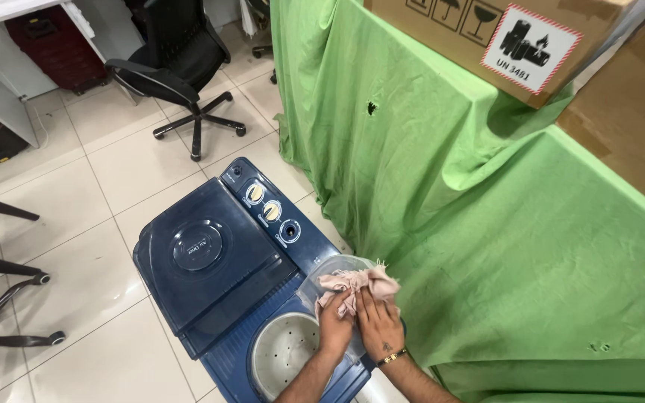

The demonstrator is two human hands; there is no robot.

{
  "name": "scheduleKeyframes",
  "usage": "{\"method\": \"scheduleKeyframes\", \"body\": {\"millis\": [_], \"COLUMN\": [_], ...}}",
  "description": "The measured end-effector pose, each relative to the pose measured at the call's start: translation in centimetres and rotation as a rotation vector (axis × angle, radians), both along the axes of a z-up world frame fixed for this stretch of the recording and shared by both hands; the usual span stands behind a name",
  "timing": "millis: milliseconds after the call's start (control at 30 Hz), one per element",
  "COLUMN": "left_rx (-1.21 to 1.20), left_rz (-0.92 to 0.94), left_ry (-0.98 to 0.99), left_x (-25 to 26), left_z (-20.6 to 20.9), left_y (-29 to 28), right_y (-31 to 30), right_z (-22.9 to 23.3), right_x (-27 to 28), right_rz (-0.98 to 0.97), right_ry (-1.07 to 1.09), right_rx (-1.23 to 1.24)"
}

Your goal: The person washes a light-colored cloth by hand in a portable twin-tub washing machine. They repeatedly scrub, rinse, and wring the cloth in the wash tub, then transfer it to the spin dryer tub and press it down.

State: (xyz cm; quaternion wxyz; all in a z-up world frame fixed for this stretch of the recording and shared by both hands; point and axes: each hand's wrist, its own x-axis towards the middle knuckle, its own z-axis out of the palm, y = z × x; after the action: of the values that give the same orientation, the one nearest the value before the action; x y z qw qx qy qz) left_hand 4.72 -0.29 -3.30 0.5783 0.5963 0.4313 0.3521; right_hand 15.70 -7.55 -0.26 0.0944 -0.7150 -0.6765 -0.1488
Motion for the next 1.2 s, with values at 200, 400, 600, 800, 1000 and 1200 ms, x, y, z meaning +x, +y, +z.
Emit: {"method": "scheduleKeyframes", "body": {"millis": [200, 400, 600, 800, 1000, 1200], "left_rx": [0.075, -0.24, -0.396, -0.594, -0.51, -0.001], "left_rz": [0.248, 0.452, 0.446, 0.264, 0.466, 0.262], "left_ry": [0.25, 0.092, 0.321, 0.815, 0.309, 0.256], "left_x": [-0.9, -1.5, -1.4, -1.7, -1.1, 0.2], "left_z": [0.0, 0.0, -0.2, 1.1, 0.0, 4.4], "left_y": [-0.3, 0.6, 0.9, 0.4, 0.1, 1.9], "right_y": [0.5, 1.6, 0.8, -0.1, 0.6, 0.6], "right_z": [-1.7, -1.2, -0.8, 0.4, 0.9, 0.1], "right_x": [-1.7, -1.8, -2.2, -3.6, -3.4, -3.5], "right_rz": [0.101, -0.043, -0.066, -0.157, -0.151, -0.171], "right_ry": [0.072, 0.458, 0.285, 0.129, 0.163, 0.23], "right_rx": [-0.024, -0.085, -0.034, -0.055, -0.053, 0.0]}}
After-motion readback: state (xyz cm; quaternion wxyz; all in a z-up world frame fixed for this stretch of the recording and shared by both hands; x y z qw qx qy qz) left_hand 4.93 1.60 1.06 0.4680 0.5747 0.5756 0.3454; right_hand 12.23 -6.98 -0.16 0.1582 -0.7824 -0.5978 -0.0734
